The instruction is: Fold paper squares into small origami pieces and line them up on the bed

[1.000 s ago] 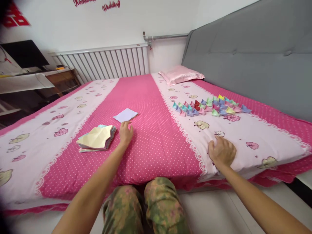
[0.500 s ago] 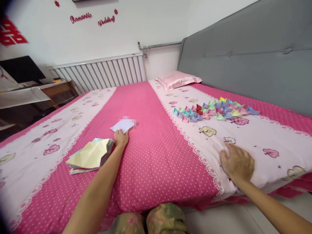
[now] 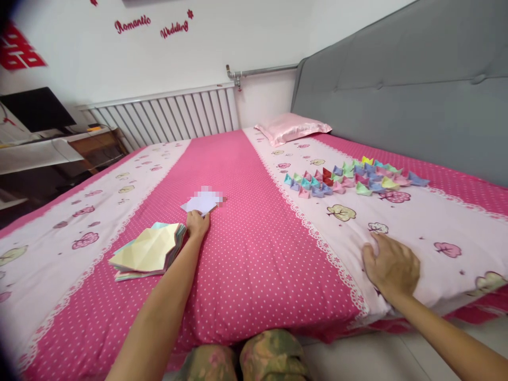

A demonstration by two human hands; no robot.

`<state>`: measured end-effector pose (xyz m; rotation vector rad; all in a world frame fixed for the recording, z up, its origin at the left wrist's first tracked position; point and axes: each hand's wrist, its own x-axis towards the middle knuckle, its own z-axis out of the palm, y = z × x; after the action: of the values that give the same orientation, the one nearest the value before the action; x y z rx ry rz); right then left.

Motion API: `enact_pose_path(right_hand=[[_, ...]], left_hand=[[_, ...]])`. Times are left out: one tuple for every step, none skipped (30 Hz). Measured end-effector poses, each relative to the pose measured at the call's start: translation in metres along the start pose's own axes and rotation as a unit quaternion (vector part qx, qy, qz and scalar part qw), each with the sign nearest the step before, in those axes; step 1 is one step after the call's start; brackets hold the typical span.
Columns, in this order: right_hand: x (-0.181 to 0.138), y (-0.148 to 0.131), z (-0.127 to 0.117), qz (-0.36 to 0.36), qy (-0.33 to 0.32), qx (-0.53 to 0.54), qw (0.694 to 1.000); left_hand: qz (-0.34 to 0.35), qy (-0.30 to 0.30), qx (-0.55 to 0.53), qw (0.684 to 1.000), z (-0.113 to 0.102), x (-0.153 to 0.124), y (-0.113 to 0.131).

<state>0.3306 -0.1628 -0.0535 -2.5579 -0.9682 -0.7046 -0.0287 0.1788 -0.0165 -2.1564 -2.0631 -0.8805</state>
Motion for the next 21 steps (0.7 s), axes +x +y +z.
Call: enact_pose_path(right_hand=[[0.0000,-0.0001,0.0000,0.000,0.001,0.000,1.000],[0.0000,-0.0001,0.0000,-0.001,0.001,-0.001,1.000],[0.0000,-0.0001,0.0001,-0.002,-0.001,-0.001,1.000],[0.0000,0.0000,0.0002,-0.003,-0.002,-0.001,1.000],[0.0000,0.0000,0.0003,-0.004,-0.002,-0.001,1.000],[-0.0001,-0.0001,0.0004,-0.005,-0.001,0.000,1.000],[-0.0001,-0.0002,0.0003,-0.005,0.002,0.002,1.000],[-0.0002,-0.0004,0.0002,-0.004,0.004,0.003,1.000],[-0.0002,-0.0007,0.0000,-0.004,0.005,0.003,1.000],[-0.0002,-0.0010,-0.0003,-0.002,0.004,0.002,1.000],[-0.0002,-0.0013,-0.0006,-0.001,0.002,0.000,1.000],[-0.0002,-0.0015,-0.0008,0.001,0.001,-0.002,1.000],[-0.0001,-0.0017,-0.0011,0.002,0.001,-0.003,1.000],[-0.0001,-0.0018,-0.0012,0.001,0.000,-0.003,1.000],[-0.0001,-0.0018,-0.0014,0.000,0.001,-0.002,1.000],[-0.0001,-0.0018,-0.0015,0.000,0.001,-0.001,1.000],[0.0000,-0.0018,-0.0016,-0.001,0.000,-0.001,1.000],[0.0000,-0.0017,-0.0017,-0.001,-0.002,-0.002,1.000],[0.0000,-0.0016,-0.0018,-0.001,-0.004,-0.004,1.000],[0.0001,-0.0016,-0.0019,-0.001,-0.006,-0.006,1.000],[0.0002,-0.0016,-0.0021,-0.002,-0.007,-0.008,1.000]], left_hand=[[-0.001,-0.001,-0.003,1.000,0.0001,0.0002,-0.0005],[-0.001,-0.002,-0.006,1.000,0.0001,0.0003,-0.0009],[-0.001,-0.005,-0.009,1.000,0.0000,0.0003,-0.0013],[-0.002,-0.007,-0.012,1.000,-0.0002,0.0002,-0.0015],[-0.002,-0.009,-0.014,1.000,-0.0007,-0.0001,-0.0017],[-0.003,-0.009,-0.016,1.000,-0.0012,-0.0005,-0.0016],[-0.004,-0.008,-0.017,1.000,-0.0019,-0.0011,-0.0013],[-0.006,-0.006,-0.017,1.000,-0.0025,-0.0016,-0.0009],[-0.008,-0.004,-0.017,1.000,-0.0032,-0.0021,-0.0002],[-0.010,-0.004,-0.015,1.000,-0.0037,-0.0024,0.0006],[-0.012,-0.004,-0.014,1.000,-0.0040,-0.0025,0.0014],[-0.015,-0.006,-0.012,1.000,-0.0042,-0.0023,0.0023],[-0.020,-0.009,-0.010,1.000,-0.0043,-0.0019,0.0030],[-0.025,-0.012,-0.008,1.000,-0.0042,-0.0012,0.0035],[-0.030,-0.013,-0.007,0.999,-0.0040,-0.0005,0.0038],[-0.034,-0.014,-0.007,0.999,-0.0038,0.0002,0.0039],[-0.036,-0.014,-0.007,0.999,-0.0036,0.0008,0.0037],[-0.036,-0.013,-0.008,0.999,-0.0034,0.0012,0.0032],[-0.033,-0.013,-0.009,0.999,-0.0032,0.0014,0.0026],[-0.030,-0.013,-0.011,0.999,-0.0031,0.0013,0.0019],[-0.025,-0.013,-0.013,1.000,-0.0030,0.0011,0.0010]])
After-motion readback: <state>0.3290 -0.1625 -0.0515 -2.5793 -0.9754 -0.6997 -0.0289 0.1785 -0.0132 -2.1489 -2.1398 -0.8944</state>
